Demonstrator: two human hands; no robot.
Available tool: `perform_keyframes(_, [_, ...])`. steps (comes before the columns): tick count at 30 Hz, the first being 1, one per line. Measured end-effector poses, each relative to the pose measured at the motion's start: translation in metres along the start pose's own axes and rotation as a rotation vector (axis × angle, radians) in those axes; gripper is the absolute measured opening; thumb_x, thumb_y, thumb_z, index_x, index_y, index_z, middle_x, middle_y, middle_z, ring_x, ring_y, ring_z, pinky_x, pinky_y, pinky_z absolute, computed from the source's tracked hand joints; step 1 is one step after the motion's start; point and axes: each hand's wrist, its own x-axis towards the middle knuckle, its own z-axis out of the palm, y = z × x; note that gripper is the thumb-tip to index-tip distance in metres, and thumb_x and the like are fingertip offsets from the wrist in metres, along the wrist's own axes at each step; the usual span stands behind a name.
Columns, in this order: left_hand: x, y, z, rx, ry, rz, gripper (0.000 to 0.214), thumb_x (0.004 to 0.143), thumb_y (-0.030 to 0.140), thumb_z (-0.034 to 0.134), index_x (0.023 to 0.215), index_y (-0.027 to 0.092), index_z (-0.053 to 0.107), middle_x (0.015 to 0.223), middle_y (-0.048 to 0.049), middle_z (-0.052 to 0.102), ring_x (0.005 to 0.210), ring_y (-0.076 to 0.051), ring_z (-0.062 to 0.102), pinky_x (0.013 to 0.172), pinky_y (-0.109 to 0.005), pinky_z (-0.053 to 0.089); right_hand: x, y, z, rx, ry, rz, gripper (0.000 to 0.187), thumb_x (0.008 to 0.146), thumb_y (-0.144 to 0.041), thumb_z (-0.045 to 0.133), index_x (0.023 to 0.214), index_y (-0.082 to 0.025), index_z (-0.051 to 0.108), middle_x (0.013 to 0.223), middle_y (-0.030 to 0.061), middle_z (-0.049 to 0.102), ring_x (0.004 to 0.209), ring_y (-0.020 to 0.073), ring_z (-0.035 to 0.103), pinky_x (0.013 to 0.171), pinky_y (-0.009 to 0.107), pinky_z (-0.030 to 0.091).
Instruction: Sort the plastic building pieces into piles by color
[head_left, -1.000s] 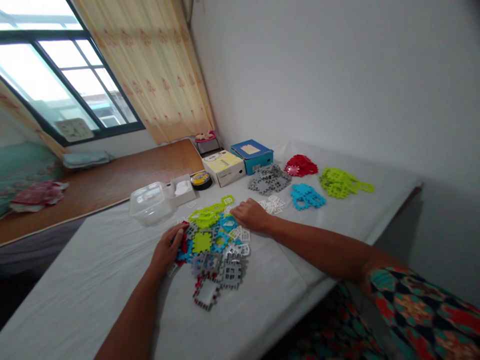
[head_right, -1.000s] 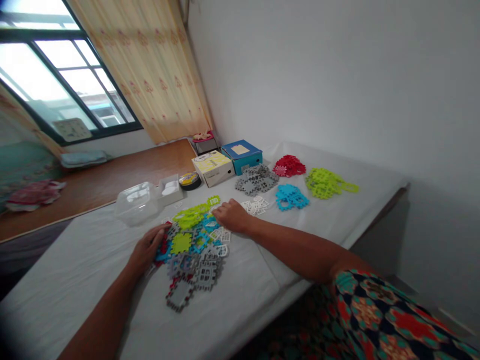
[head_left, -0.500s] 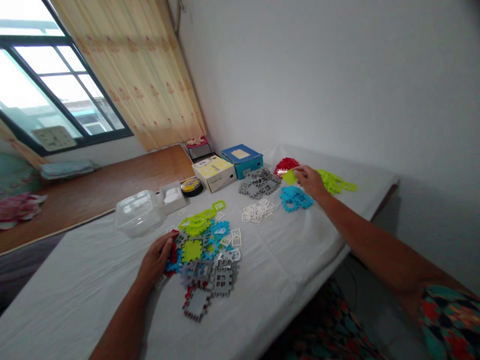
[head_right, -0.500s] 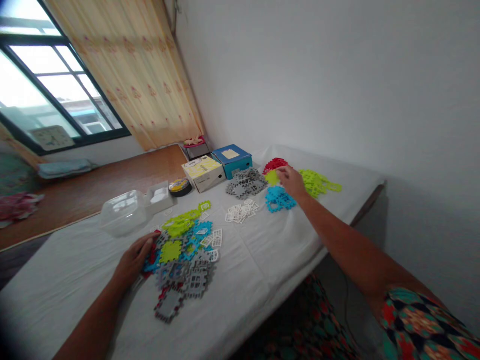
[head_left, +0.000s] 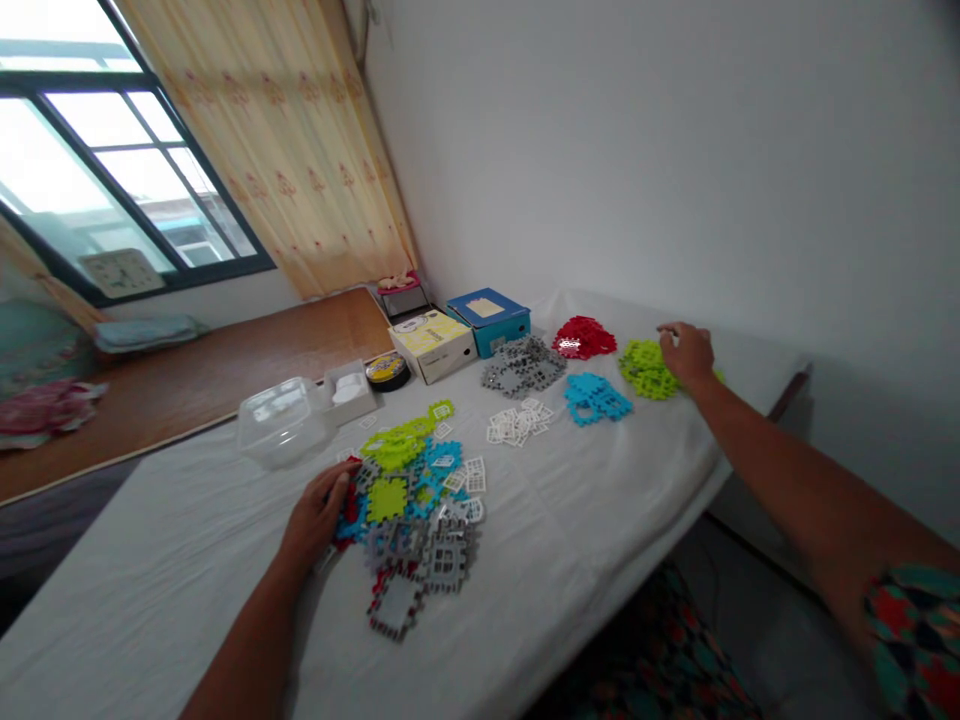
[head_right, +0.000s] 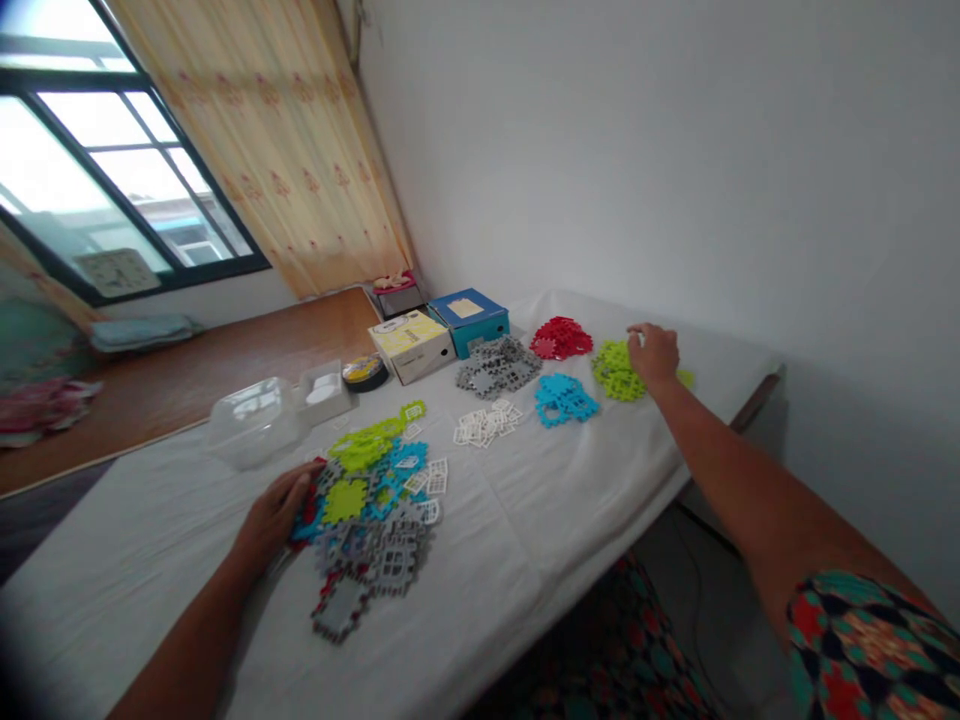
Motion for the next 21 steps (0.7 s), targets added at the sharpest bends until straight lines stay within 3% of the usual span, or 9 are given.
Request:
perform_keyframes(2, [-0.001,0.002,0.002,-0.009,0.007,-0.003,0.052,0.090,0.057,0.037,0.110,0.020,0.068,0.120,-0.0085,0.067,0.117,-0.025,0.058,0.107,-0.046,0.041,-0.009,-0.053,0.004,0.116,-0.074,-0.131,0.030,0.087,-0.028,0.043,0.096,-0.016,0.069,0.099,0.0126,0.071,0.093,0.0255,0.060,0.091,0.042,0.041])
perform_keyframes(4, [-0.002,0.004,0.003,-0.017,0.009,-0.010,0.052,0.091,0.056,0.036,0.111,0.019,0.068,0.120,-0.0093,0.067,0.117,-0.025,0.058,0.107,-0.046,0.040,-0.031,-0.115,0.009,0.298,-0.232,-0.353,0.028,0.089,-0.030,0.046,0.097,-0.018,0.069,0.101,0.0104,0.071,0.095,0.0239,0.061,0.091,0.040,0.043])
perform_keyframes(7, [-0.003,0.007,0.004,-0.035,0.007,-0.018,0.051,0.091,0.054,0.035,0.112,0.019,0.067,0.120,-0.0093,0.066,0.117,-0.024,0.057,0.108,-0.045,0.040,-0.083,-0.205,0.011,0.544,-0.534,-0.694,0.023,0.090,-0.030,0.052,0.102,-0.019,0.068,0.102,0.0081,0.072,0.096,0.0217,0.061,0.091,0.037,0.045])
perform_keyframes(11, [-0.006,0.013,0.003,-0.052,0.007,-0.021,0.050,0.091,0.052,0.037,0.112,0.019,0.068,0.121,-0.0095,0.066,0.118,-0.024,0.056,0.108,-0.045,0.039,-0.147,-0.297,0.013,0.704,-0.773,-1.006,0.023,0.089,-0.028,0.059,0.109,-0.018,0.066,0.111,0.0089,0.070,0.104,0.0216,0.060,0.095,0.037,0.044])
perform_keyframes(16, [-0.007,0.016,0.002,-0.061,0.018,0.006,0.048,0.092,0.050,0.037,0.111,0.020,0.068,0.120,-0.0088,0.067,0.116,-0.024,0.057,0.107,-0.045,0.040,-0.190,-0.364,0.021,0.680,-0.828,-1.052,0.046,0.086,-0.040,0.065,0.121,-0.012,0.061,0.123,0.0141,0.065,0.111,0.0252,0.058,0.101,0.039,0.041])
perform_keyframes(21, [-0.006,0.013,0.003,-0.056,0.017,0.011,0.048,0.092,0.050,0.037,0.109,0.018,0.069,0.118,-0.0094,0.067,0.115,-0.024,0.058,0.107,-0.044,0.040,-0.207,-0.378,0.019,0.704,-0.827,-1.074,0.044,0.084,-0.043,0.068,0.118,-0.015,0.063,0.121,0.0101,0.066,0.111,0.0235,0.058,0.102,0.037,0.040])
